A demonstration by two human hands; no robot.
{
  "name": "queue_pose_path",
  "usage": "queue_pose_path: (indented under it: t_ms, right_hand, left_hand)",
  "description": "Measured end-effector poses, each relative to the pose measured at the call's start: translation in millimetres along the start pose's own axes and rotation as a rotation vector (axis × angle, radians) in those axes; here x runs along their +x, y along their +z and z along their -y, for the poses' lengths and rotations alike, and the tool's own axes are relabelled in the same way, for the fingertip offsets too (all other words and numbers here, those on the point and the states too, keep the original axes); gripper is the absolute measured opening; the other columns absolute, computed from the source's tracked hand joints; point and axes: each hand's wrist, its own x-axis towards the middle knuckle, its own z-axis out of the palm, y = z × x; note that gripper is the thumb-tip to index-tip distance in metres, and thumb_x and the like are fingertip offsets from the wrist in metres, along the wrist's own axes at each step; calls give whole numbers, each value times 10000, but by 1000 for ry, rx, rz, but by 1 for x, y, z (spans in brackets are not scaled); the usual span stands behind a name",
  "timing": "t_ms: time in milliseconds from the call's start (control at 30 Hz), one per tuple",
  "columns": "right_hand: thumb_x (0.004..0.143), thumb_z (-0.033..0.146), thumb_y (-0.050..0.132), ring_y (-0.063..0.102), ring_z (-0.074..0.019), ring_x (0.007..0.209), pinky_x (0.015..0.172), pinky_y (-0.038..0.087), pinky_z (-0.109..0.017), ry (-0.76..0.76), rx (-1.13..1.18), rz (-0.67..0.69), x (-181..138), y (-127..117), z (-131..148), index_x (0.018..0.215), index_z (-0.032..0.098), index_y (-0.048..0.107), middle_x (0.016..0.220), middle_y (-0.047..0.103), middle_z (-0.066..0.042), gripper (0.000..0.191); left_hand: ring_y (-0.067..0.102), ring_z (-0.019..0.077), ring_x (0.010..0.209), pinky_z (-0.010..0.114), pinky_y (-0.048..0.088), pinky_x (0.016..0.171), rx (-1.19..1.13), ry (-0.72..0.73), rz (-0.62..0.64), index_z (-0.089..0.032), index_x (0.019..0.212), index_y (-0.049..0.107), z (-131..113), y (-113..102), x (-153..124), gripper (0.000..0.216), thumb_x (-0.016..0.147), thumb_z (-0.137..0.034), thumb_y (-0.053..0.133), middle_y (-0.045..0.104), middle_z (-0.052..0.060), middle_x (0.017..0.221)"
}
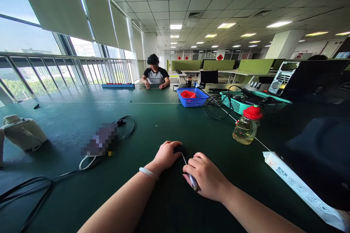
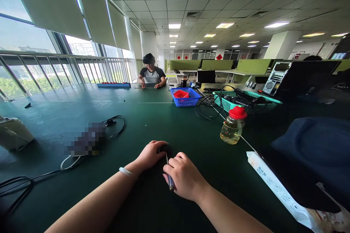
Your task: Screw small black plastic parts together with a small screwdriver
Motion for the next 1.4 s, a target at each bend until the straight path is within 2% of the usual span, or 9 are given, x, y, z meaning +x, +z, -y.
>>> queue_pose_path:
  t_ms: [267,1400]
  right_hand:
    - [903,149,520,502,-148,660,819,383,-337,-1,-31,-51,1,-1,0,769,201,621,712,592,-2,175]
    - [908,141,496,518,-157,668,825,406,-352,11,-17,-37,2,-5,2,788,201,645,730,616,-22,200]
  left_hand:
    - [610,237,1157,353,461,1044,0,-4,4,-251,1231,678,0,0,0,441,791,-219,663,717,56,1173]
    - [624,237,1118,358,481,1018,-2,-3,-4,-260,1224,681,3,2,1,415,809,-274,673,708,64,1159]
